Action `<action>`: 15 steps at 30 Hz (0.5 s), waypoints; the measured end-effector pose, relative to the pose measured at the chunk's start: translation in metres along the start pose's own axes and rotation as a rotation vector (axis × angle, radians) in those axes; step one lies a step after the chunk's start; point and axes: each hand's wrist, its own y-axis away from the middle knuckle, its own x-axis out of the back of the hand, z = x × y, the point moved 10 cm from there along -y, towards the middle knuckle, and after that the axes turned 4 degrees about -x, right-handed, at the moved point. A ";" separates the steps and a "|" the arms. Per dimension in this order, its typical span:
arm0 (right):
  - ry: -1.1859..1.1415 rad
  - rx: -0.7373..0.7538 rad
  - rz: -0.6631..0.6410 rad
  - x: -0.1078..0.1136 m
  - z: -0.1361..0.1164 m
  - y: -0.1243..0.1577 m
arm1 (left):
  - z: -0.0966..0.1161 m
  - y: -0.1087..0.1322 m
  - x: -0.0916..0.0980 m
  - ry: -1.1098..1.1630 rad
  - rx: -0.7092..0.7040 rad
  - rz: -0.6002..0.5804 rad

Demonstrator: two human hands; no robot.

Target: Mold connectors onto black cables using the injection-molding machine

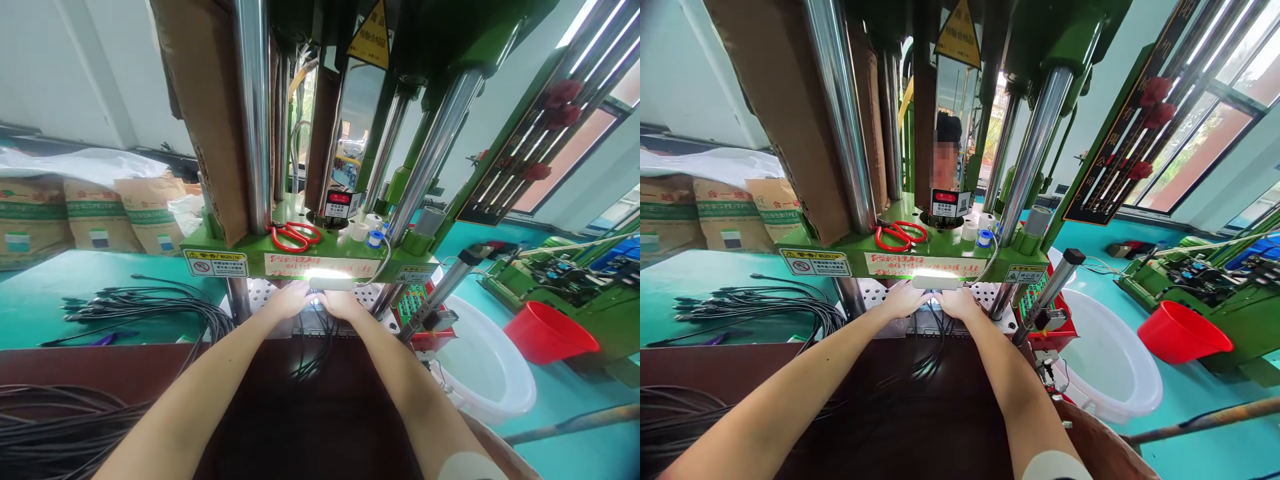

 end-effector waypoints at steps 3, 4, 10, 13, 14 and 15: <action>0.007 -0.005 -0.003 0.001 0.002 0.000 | -0.001 0.000 0.002 0.007 0.012 0.001; 0.010 -0.004 -0.003 0.002 0.004 0.002 | -0.002 0.001 0.003 0.007 0.018 0.005; 0.024 0.028 0.000 0.003 0.011 0.016 | -0.012 0.018 0.006 0.016 -0.004 0.017; 0.009 0.023 -0.009 -0.001 0.014 0.014 | -0.017 0.019 0.003 0.016 0.001 0.027; -0.002 0.018 -0.014 -0.002 0.014 0.013 | -0.018 0.018 0.002 0.013 0.006 0.030; -0.016 0.011 -0.018 -0.003 0.015 0.011 | -0.019 0.017 0.001 0.010 0.012 0.033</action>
